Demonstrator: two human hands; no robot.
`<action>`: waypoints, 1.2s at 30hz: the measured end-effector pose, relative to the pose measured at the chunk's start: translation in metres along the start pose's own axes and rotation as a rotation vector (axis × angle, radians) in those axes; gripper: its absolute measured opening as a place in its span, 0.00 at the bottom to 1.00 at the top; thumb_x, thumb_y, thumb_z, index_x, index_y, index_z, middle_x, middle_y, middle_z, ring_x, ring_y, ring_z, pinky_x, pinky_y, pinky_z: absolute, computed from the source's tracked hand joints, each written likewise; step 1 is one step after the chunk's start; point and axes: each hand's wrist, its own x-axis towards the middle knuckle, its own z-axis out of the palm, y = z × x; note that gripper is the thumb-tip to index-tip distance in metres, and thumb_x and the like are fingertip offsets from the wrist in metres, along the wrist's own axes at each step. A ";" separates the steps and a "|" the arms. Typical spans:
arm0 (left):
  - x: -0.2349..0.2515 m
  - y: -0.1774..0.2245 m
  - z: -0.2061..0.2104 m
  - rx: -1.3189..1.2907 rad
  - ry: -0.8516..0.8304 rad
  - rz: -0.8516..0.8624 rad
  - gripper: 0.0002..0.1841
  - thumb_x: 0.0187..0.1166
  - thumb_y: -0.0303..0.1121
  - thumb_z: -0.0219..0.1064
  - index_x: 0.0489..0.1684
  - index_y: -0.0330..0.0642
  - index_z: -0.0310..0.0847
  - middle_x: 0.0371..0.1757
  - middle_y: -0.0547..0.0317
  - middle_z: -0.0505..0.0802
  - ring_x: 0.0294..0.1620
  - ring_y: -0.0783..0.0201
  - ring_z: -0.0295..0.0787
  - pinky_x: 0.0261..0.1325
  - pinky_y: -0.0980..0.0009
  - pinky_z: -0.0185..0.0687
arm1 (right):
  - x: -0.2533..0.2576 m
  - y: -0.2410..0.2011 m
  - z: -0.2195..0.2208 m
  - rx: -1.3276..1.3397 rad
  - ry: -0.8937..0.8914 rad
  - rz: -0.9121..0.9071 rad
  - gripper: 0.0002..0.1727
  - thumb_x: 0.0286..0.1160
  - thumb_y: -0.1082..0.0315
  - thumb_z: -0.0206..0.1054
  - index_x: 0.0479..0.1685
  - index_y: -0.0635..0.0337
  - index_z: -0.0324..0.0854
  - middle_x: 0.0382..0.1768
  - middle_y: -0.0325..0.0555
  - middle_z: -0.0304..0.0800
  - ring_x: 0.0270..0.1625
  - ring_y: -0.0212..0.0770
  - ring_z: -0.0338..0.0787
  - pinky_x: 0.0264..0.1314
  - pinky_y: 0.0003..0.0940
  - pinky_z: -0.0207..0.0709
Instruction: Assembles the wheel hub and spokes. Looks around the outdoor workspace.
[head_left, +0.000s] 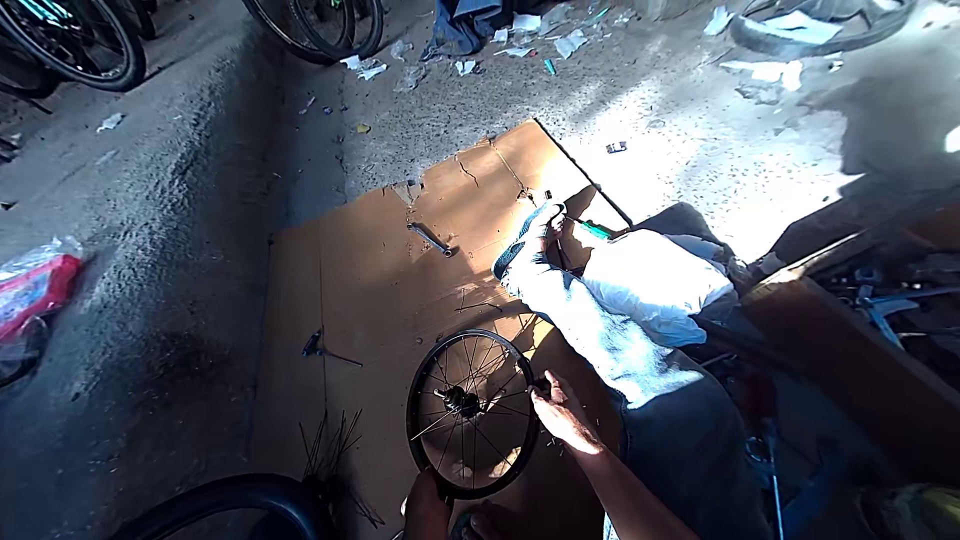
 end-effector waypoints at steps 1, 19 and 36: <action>-0.003 0.000 0.000 0.009 0.005 0.005 0.22 0.93 0.39 0.54 0.76 0.33 0.71 0.72 0.36 0.80 0.69 0.44 0.77 0.66 0.43 0.75 | 0.000 -0.001 0.000 0.000 -0.005 -0.001 0.18 0.83 0.62 0.62 0.64 0.63 0.81 0.59 0.55 0.88 0.64 0.47 0.86 0.71 0.46 0.76; -0.074 0.026 0.076 1.045 -0.376 1.386 0.18 0.82 0.38 0.63 0.67 0.48 0.89 0.71 0.56 0.90 0.74 0.59 0.84 0.81 0.61 0.75 | -0.006 0.000 -0.009 0.018 0.030 -0.071 0.14 0.78 0.63 0.66 0.54 0.61 0.90 0.55 0.52 0.92 0.62 0.43 0.89 0.70 0.42 0.78; -0.049 0.037 0.097 1.003 -0.907 0.986 0.16 0.87 0.41 0.60 0.60 0.42 0.87 0.52 0.52 0.94 0.52 0.58 0.92 0.64 0.55 0.85 | -0.009 0.012 -0.020 -0.428 -0.086 -0.460 0.13 0.79 0.68 0.63 0.50 0.64 0.90 0.49 0.54 0.94 0.57 0.49 0.93 0.67 0.45 0.82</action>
